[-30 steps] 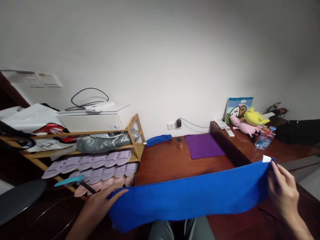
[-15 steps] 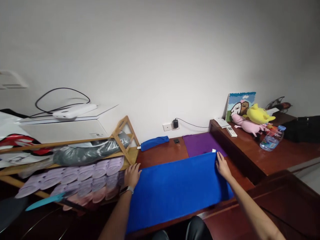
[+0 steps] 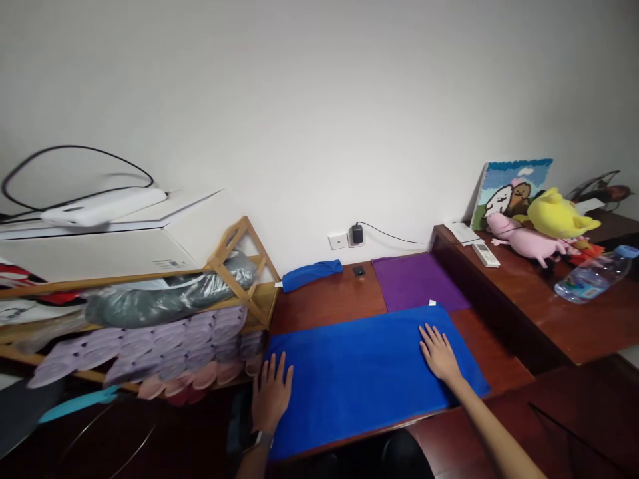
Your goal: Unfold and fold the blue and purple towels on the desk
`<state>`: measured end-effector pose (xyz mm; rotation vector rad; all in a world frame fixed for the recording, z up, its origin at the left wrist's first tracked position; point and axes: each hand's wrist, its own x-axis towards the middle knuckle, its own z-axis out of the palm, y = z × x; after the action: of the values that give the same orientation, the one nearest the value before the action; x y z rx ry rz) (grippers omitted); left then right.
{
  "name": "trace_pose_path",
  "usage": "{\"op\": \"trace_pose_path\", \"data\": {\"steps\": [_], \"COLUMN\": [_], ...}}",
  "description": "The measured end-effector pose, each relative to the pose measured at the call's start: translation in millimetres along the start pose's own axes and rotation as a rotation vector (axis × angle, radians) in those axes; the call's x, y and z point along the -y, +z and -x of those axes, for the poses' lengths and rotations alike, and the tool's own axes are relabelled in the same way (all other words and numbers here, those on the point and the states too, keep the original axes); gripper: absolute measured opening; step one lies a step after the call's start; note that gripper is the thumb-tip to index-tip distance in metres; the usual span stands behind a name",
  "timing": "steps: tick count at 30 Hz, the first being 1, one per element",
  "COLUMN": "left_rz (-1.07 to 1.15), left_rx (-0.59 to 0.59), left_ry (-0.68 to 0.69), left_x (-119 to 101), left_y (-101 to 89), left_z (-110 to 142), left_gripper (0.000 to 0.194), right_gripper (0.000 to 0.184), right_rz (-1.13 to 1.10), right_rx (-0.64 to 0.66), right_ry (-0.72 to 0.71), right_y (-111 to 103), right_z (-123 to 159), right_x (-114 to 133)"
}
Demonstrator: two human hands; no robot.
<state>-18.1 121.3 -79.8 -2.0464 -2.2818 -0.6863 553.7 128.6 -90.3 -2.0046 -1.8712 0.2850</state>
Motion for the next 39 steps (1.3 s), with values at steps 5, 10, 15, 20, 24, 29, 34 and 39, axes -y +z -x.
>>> {"op": "trace_pose_path", "data": {"steps": [5, 10, 15, 20, 24, 29, 34, 39], "left_rz": [0.054, 0.22, 0.373, 0.729, 1.395, 1.558, 1.553, 1.469], "left_rx": [-0.019, 0.012, -0.007, -0.019, 0.148, 0.156, -0.008, -0.085], "left_ry": [-0.035, -0.008, -0.079, -0.128, -0.389, -0.556, -0.705, -0.704], "left_x": [5.9, -11.3, -9.8, -61.6, -163.9, -209.5, -113.9, -35.6], "left_y": [-12.3, -21.9, -19.7, -10.6, 19.3, 42.3, 1.1, -39.7], "left_z": [38.1, 19.5, 2.2, -10.6, -37.3, -68.5, -89.9, -101.1], "left_gripper": [0.083, 0.073, 0.073, 0.06, 0.049, 0.042, 0.043, 0.048], "right_gripper": [0.067, 0.065, 0.06, 0.071, 0.078, 0.071, 0.037, 0.028], "right_rz": [-0.198, -0.532, -0.657, -0.878, -1.443, -1.795, -1.939, -1.999], "right_rx": [-0.007, -0.078, -0.1, -0.15, 0.047, 0.038, -0.211, -0.371], "right_ry": [0.002, 0.133, 0.204, 0.147, 0.263, 0.447, 0.689, 0.815], "right_y": [-6.3, -8.8, -16.1, -14.6, 16.4, 36.7, -13.4, -61.8], "right_z": [14.5, 19.9, 23.2, 7.0, -29.7, -67.8, -73.8, -68.4], "right_x": [2.1, 10.0, 7.2, 52.6, 143.1, 163.0, 42.3, -49.7]}}
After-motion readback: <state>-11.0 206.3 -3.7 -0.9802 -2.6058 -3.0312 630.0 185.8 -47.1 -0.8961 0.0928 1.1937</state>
